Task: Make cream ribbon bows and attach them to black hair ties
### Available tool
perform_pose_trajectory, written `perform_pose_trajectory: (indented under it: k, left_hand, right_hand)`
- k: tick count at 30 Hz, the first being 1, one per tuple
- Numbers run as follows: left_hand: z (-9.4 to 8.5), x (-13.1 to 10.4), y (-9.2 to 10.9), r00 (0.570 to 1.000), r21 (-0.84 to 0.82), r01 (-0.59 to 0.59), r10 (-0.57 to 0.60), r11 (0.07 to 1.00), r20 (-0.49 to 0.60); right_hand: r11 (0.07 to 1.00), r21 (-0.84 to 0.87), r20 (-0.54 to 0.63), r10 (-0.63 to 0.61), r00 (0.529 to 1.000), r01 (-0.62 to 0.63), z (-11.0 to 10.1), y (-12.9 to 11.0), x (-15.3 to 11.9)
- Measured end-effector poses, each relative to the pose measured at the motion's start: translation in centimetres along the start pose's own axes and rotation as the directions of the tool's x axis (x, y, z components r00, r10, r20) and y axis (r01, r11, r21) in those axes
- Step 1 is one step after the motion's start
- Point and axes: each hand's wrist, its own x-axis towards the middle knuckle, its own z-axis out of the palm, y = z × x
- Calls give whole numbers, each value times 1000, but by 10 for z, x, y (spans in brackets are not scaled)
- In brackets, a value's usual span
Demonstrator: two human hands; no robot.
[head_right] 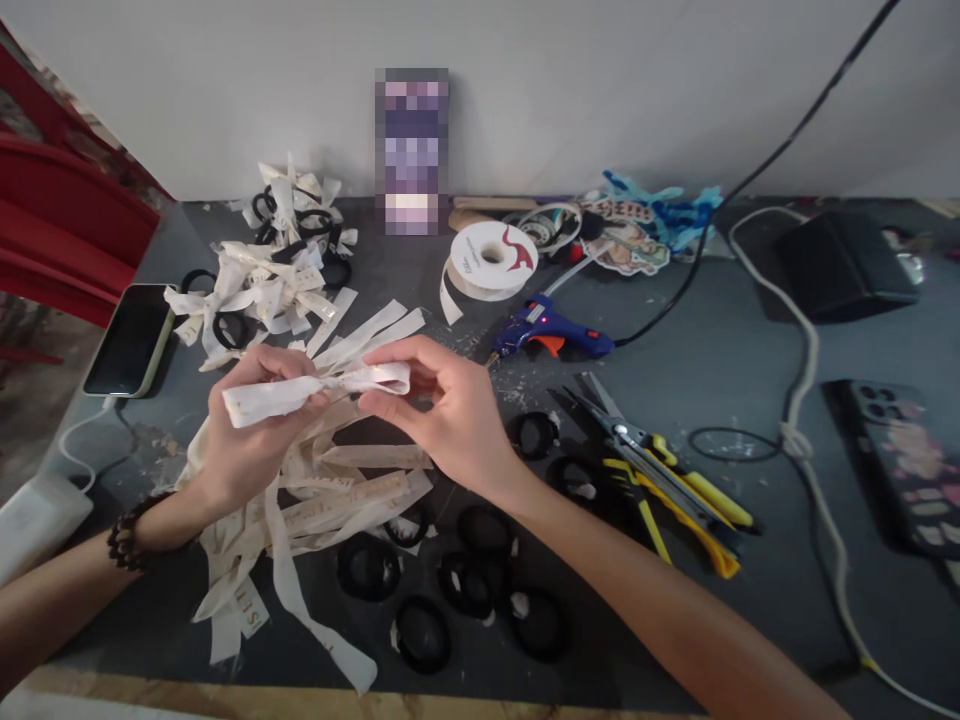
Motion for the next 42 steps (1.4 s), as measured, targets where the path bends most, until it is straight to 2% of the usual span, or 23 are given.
perform_pose_trajectory:
  k: [4,6,7,8,9,10,11,13,15,17,19,23,27,30,37,42]
  left_hand:
    - [2,2,6,996,63,-86,85,994,20]
    - [0,4,7,979,145,-185,195,972,-61]
    - [-2,6,7,954,209,-256,282,944,-106]
    - [-5,8,7,895,280,-358,413,891,-168]
    - [-9,9,7,815,353,-459,544,816,-200]
    - [-12,10,7,751,421,-531,639,735,-168]
    - [-14,11,7,716,471,-583,693,662,-87]
    - [-15,9,7,749,522,-577,662,627,32]
    - [-10,6,7,828,531,-517,550,671,111]
    - [-4,2,7,861,498,-490,486,715,149]
    - [1,-1,7,889,490,-445,435,749,141]
    - [3,-4,11,932,520,-348,349,780,100]
    - [3,-3,13,929,529,-359,348,769,124]
    - [3,-3,12,906,479,-415,400,773,140]
    - [4,-2,5,842,449,-523,519,725,144]
    - [3,0,1,853,346,-517,506,783,129]
  right_hand:
    - [981,-157,-107,-135,985,117,-1,5,-2]
    - [964,-229,-134,-170,976,137,-2,6,-3]
    - [960,-246,-142,-173,975,135,-2,6,-3]
    - [959,-252,-148,-168,975,127,-2,6,-4]
    - [959,-255,-147,-161,976,120,-2,6,-4]
    - [957,-265,-141,-159,977,117,-2,5,-4]
    - [952,-284,-131,-160,978,118,-1,5,-4]
    - [932,-334,-99,-183,978,141,0,3,-5]
    - [916,-357,-62,-220,974,184,2,1,-6]
    - [915,-344,-32,-235,972,210,5,0,-8]
    - [933,-297,-36,-225,974,204,7,0,-10]
    - [981,-155,-49,-125,991,116,10,5,-11]
    - [991,-124,-57,-65,996,57,11,9,-11]
    - [995,-99,-53,-31,998,26,11,8,-11]
    - [994,87,26,59,998,-61,11,6,-10]
    - [999,48,72,19,997,-22,9,10,-10]
